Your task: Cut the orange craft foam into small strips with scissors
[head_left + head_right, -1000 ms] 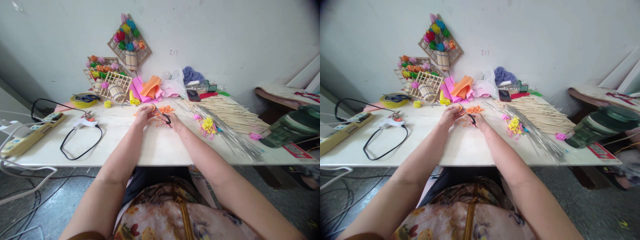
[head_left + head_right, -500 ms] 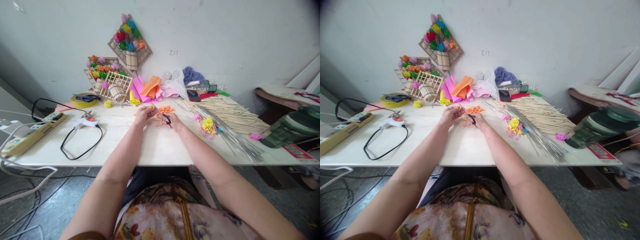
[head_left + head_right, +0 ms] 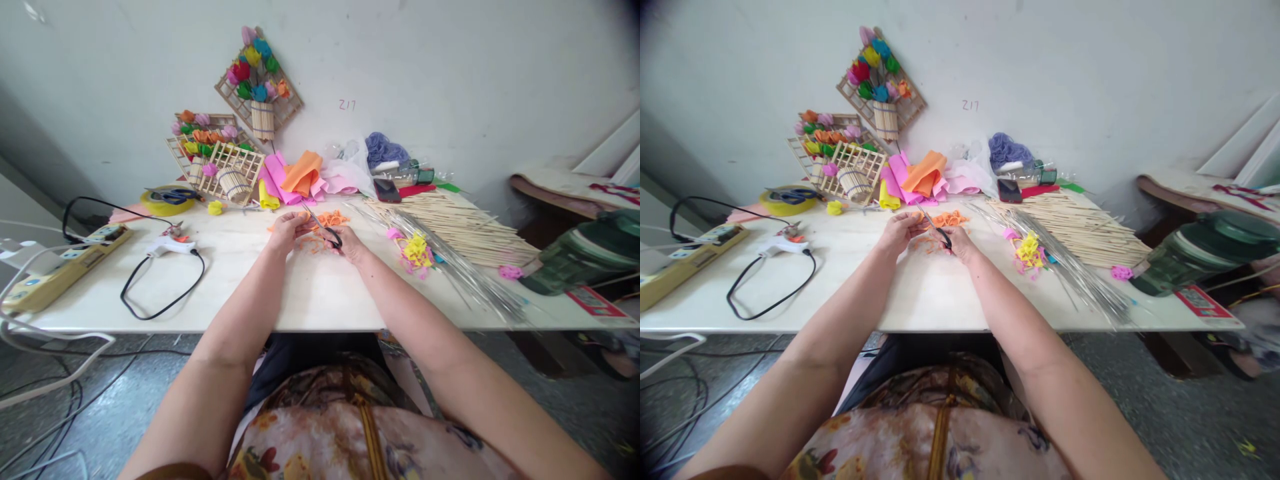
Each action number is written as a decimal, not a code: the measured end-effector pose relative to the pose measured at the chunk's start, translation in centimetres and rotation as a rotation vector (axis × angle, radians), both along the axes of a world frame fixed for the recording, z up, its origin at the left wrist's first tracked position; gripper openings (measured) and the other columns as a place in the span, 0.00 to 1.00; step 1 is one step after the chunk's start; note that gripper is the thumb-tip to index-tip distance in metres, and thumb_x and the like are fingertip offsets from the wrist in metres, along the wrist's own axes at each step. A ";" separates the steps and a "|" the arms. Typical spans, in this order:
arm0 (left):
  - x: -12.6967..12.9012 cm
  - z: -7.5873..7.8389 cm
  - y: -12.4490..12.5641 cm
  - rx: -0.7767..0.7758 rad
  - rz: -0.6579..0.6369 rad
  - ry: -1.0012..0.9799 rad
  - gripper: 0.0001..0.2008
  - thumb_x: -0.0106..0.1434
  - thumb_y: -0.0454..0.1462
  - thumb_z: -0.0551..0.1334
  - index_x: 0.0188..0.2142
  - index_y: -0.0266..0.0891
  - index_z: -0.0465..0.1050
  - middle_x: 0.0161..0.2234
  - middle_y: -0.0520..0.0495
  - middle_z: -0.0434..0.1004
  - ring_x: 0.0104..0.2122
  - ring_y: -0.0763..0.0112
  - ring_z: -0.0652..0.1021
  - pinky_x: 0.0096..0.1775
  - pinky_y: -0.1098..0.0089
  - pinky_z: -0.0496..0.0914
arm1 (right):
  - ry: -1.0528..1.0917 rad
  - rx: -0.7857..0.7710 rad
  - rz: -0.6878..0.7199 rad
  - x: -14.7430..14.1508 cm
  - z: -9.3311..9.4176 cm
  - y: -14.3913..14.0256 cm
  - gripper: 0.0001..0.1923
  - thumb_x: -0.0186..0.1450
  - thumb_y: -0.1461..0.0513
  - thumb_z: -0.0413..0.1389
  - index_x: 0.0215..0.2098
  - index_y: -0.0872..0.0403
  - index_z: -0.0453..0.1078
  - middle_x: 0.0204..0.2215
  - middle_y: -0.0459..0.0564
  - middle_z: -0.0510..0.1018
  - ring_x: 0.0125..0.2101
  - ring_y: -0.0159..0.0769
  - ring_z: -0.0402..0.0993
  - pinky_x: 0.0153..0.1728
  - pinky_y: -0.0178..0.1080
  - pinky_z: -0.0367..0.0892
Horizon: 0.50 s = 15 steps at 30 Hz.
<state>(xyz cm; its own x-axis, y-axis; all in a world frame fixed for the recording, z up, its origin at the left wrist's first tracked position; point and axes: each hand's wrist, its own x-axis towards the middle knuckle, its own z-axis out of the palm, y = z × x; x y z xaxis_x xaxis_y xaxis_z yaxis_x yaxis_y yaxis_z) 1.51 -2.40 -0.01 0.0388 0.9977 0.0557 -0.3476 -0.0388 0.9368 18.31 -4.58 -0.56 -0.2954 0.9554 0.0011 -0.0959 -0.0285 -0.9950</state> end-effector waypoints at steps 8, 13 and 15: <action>0.0 0.1 -0.2 0.002 0.004 0.019 0.12 0.50 0.40 0.73 0.30 0.36 0.75 0.28 0.47 0.81 0.31 0.70 0.82 0.37 0.72 0.75 | -0.005 0.028 0.003 0.0 -0.3 0.3 0.15 0.56 0.54 0.66 0.23 0.56 0.71 0.13 0.41 0.64 0.12 0.23 0.53 0.10 0.28 0.46; -0.1 0.1 -0.1 -0.014 0.016 0.006 0.12 0.51 0.39 0.73 0.30 0.35 0.74 0.28 0.47 0.81 0.31 0.70 0.82 0.38 0.71 0.75 | -0.007 0.029 0.003 -0.1 -0.4 0.4 0.15 0.55 0.55 0.68 0.23 0.56 0.71 0.13 0.41 0.63 0.13 0.23 0.53 0.10 0.28 0.46; -0.1 0.0 0.0 -0.014 0.022 0.002 0.11 0.51 0.38 0.72 0.30 0.35 0.75 0.28 0.47 0.81 0.31 0.70 0.82 0.38 0.71 0.75 | -0.006 0.043 0.006 0.0 -0.5 0.4 0.15 0.55 0.54 0.68 0.23 0.56 0.71 0.14 0.42 0.64 0.14 0.23 0.53 0.10 0.28 0.46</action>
<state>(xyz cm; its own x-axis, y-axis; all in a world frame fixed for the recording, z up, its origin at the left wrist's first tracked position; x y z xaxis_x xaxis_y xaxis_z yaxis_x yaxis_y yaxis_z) 1.41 -2.42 0.01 0.0173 0.9990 0.0414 -0.3446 -0.0329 0.9382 18.27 -4.17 -1.03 -0.3013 0.9527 0.0398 -0.0898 0.0132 -0.9959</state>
